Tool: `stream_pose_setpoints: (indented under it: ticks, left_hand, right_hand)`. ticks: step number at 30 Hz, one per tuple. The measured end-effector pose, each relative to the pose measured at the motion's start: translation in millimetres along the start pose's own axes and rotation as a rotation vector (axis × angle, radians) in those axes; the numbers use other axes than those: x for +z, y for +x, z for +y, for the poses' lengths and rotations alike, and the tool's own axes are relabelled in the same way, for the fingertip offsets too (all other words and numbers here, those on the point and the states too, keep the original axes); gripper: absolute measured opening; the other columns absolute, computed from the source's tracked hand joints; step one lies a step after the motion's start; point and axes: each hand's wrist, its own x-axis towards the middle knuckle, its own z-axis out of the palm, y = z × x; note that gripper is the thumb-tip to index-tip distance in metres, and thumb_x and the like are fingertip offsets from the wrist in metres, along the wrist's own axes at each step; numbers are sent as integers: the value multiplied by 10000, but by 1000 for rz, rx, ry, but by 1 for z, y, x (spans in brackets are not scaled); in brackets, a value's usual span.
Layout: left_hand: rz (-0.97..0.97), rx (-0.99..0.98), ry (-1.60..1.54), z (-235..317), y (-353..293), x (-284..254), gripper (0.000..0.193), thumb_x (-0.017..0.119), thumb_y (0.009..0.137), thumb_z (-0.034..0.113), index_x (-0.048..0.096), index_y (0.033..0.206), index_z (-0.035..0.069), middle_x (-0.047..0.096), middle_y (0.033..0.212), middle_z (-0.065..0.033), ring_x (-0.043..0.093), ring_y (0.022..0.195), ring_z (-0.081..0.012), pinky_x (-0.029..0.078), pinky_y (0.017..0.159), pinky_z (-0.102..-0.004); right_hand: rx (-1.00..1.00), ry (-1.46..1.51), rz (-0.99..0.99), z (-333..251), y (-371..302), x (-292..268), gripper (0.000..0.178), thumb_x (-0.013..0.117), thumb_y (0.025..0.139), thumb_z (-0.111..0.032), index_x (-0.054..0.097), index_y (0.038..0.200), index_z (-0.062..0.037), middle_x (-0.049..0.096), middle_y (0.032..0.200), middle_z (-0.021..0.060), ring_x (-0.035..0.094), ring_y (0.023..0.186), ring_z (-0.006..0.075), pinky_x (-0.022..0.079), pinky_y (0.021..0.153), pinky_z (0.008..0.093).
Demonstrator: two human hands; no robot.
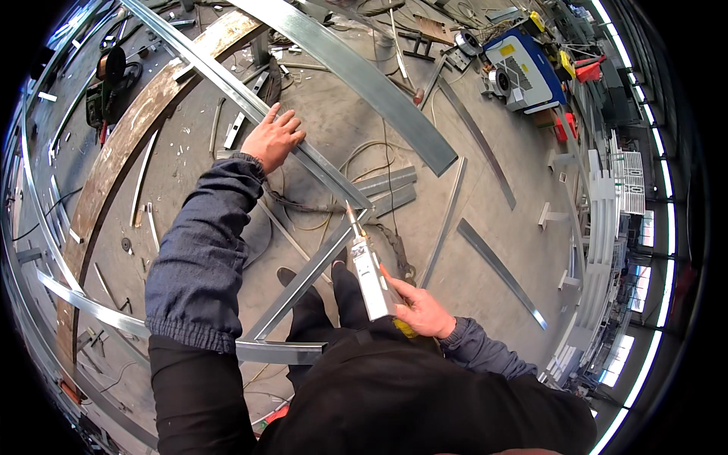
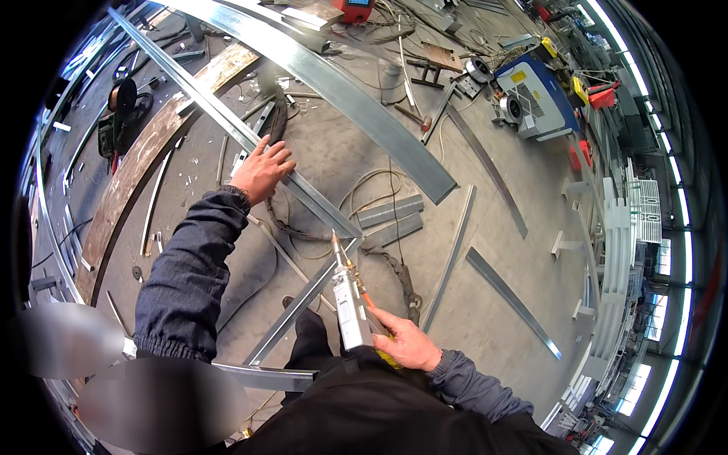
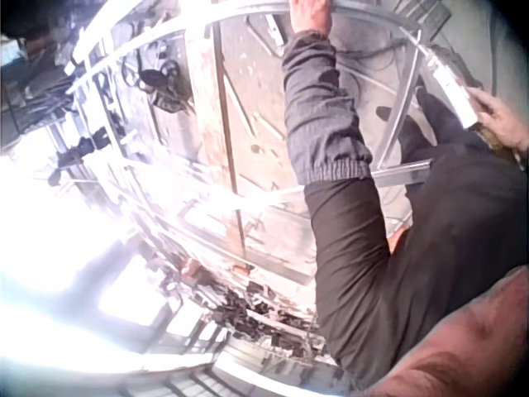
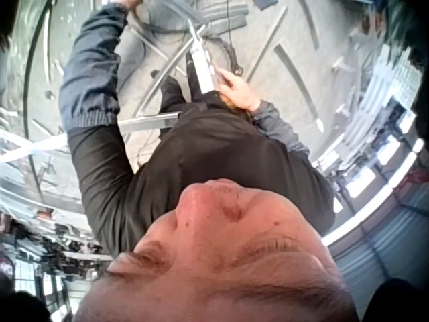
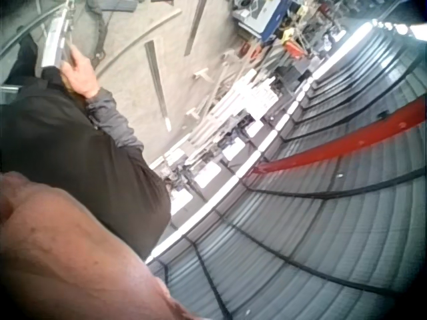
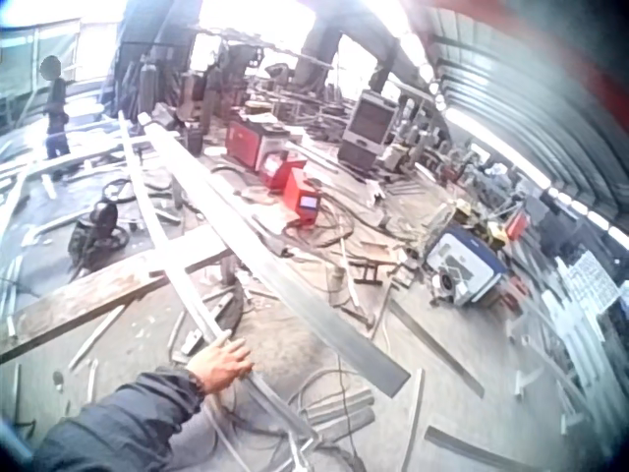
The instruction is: The person assembles a metal frame by positioning curved and straight metal bars, tack welding joints with a handheld welder, and grinding edges with an angle grinder. The person handles multiple metal pieces and tools throughout the process.
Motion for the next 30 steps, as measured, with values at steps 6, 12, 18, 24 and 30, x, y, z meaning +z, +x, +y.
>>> stream_pose_setpoints:
  ticks: [6,12,18,24,30]
  left_hand:
    - [-159,115,-188,-13,26,11,477,914,684,267,700,1092,148,681,1065,-34,633,1163,-268,415,1147,-456]
    - [-137,206,-184,-19,27,18,457,912,718,345,684,1061,149,686,1028,-21,651,1096,-242,460,957,-393]
    - [-173,200,-175,-18,30,15,431,900,740,345,685,1059,149,683,1018,-20,651,1096,-234,451,948,-396]
    - [-181,194,-175,-18,30,13,425,898,743,344,688,1058,152,682,1002,-17,651,1092,-230,450,949,-398]
    - [-161,203,-177,-19,29,14,415,901,739,342,693,1047,156,685,990,-12,654,1081,-227,451,947,-393]
  right_hand:
    - [49,-127,32,-17,22,12,671,676,1023,-388,485,1559,-32,690,1362,226,706,1183,361,542,1012,408]
    - [54,-144,103,-16,39,16,645,689,1010,-365,509,1537,-37,706,1302,254,710,1143,414,558,965,438]
    - [96,-172,135,-20,50,17,645,707,1008,-389,529,1507,-22,704,1297,262,704,1145,429,555,959,441]
    - [137,-164,118,-25,58,18,638,701,1011,-394,537,1491,-7,703,1291,259,692,1153,447,550,960,450]
    - [134,-170,134,-23,64,21,614,694,1015,-395,556,1449,17,700,1292,262,689,1159,450,546,967,455]
